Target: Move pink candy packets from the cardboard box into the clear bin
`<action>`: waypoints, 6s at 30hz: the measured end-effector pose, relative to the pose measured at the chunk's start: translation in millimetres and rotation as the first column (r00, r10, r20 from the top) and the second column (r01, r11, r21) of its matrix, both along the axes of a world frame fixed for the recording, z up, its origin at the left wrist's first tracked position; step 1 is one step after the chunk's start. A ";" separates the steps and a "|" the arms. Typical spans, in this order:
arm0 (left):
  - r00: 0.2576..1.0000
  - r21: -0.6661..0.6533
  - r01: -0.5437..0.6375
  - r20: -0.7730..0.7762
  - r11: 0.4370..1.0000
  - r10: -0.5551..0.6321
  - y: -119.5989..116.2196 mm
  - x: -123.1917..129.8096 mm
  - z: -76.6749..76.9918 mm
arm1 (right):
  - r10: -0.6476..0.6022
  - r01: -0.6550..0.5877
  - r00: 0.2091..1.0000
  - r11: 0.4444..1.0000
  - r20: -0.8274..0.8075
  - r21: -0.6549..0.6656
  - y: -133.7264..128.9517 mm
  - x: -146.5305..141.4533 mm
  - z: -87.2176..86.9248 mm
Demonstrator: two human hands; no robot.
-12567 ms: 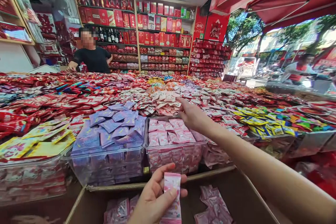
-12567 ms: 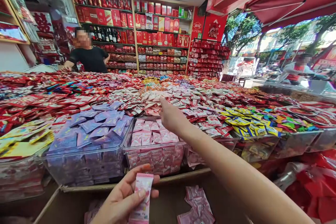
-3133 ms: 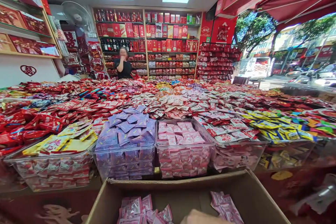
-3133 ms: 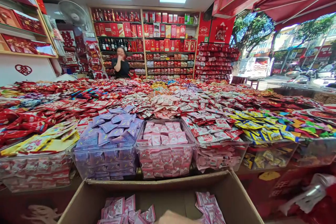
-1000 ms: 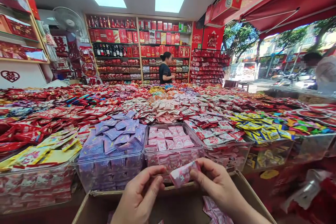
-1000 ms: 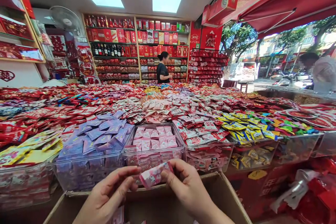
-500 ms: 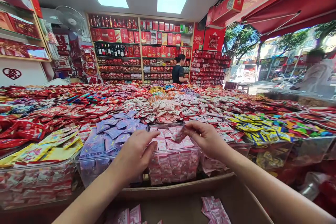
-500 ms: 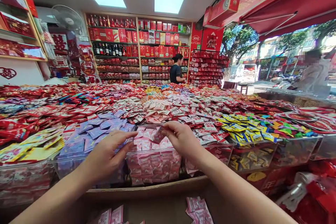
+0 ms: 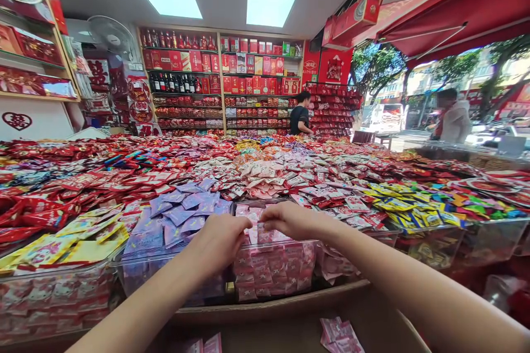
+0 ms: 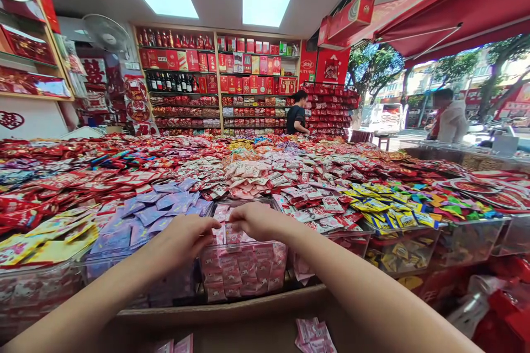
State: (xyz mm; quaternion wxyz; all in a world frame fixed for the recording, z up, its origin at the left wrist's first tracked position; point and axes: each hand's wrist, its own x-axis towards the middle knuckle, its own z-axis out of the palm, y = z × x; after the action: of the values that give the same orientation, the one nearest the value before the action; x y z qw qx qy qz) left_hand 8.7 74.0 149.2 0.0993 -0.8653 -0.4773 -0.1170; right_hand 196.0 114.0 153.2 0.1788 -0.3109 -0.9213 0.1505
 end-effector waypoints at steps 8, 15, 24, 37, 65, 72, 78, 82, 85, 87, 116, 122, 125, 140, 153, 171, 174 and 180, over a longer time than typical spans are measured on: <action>1.000 -0.071 -0.009 0.024 0.997 0.011 2.8 4.4 1.4 | 0.049 -0.038 0.997 0.982 0.054 -0.184 23.5 -3.5 2.1; 0.985 -0.133 0.021 0.171 0.991 0.002 2.0 11.1 4.2 | 0.008 -0.034 0.998 0.925 -0.070 -0.377 27.5 -2.7 0.5; 0.844 -0.275 0.222 0.535 0.936 -0.043 12.6 25.7 16.6 | -0.223 -0.092 0.870 0.804 -0.441 -0.588 10.9 4.0 17.4; 0.799 -0.136 0.326 0.568 0.936 -0.196 6.1 31.5 25.0 | -0.263 -0.390 0.691 0.648 -0.673 -0.654 1.1 19.2 10.6; 0.975 -0.258 0.137 0.205 0.956 -0.085 9.6 22.7 6.3 | -0.154 0.062 0.932 0.960 -0.329 -0.273 -2.4 0.0 -10.6; 0.980 -0.326 0.157 0.168 0.932 -0.106 20.4 24.5 8.8 | -0.015 -0.077 0.959 0.946 -0.283 -0.313 0.3 3.9 -9.4; 0.983 -0.369 0.160 0.149 0.915 -0.112 18.9 19.4 13.4 | -0.003 -0.078 0.970 0.943 -0.243 -0.323 8.9 0.2 -16.2; 0.984 -0.400 0.141 0.154 0.905 -0.085 17.0 16.2 16.8 | 0.000 -0.087 0.975 0.921 -0.223 -0.380 11.6 0.0 -13.5; 0.982 -0.446 0.140 0.180 0.884 -0.065 16.1 15.0 18.2 | -0.003 -0.104 0.972 0.891 -0.233 -0.442 12.8 0.1 -9.9; 0.977 -0.483 0.148 0.209 0.863 -0.050 16.1 15.1 18.2 | -0.014 -0.115 0.968 0.860 -0.249 -0.497 13.7 -0.3 -9.4; 0.959 -0.339 0.197 0.262 0.920 -0.108 23.6 33.1 11.6 | -0.187 -0.264 0.794 0.751 -0.578 -0.605 9.4 11.7 -14.7; 0.966 -0.326 0.245 0.157 0.913 -0.204 26.7 36.8 17.3 | -0.183 -0.222 0.828 0.762 -0.530 -0.609 10.2 14.3 -15.9; 0.970 -0.347 0.243 0.086 0.906 -0.227 27.6 37.1 17.4 | -0.176 -0.207 0.847 0.759 -0.501 -0.617 8.5 16.4 -15.4; 0.984 -0.468 0.154 -0.011 0.870 -0.181 17.2 21.9 38.4 | -0.043 -0.096 0.976 0.797 -0.215 -0.596 21.1 0.3 -16.1; 0.987 -0.417 0.160 0.075 0.895 -0.142 23.1 17.8 22.6 | -0.032 0.048 0.998 0.910 0.045 -0.411 12.4 -10.5 -9.7; 0.981 -0.347 0.192 0.064 0.918 -0.181 24.7 15.1 11.7 | -0.175 0.187 0.982 0.965 0.077 -0.186 -5.1 -20.1 -16.9; 0.979 -0.313 0.205 0.054 0.928 -0.198 19.4 17.0 15.8 | -0.190 0.205 0.977 0.964 0.095 -0.172 -6.8 -20.3 -14.2; 0.973 -0.272 0.230 0.051 0.934 -0.225 13.7 18.3 15.7 | -0.176 0.203 0.970 0.965 0.166 -0.168 -8.1 -21.1 -7.8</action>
State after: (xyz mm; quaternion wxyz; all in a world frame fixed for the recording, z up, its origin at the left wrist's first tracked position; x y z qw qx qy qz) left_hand 27.0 87.6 164.9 -0.0411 -0.9188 -0.3866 -0.0683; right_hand 174.9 105.9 145.4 0.0933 -0.4234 -0.8802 0.1931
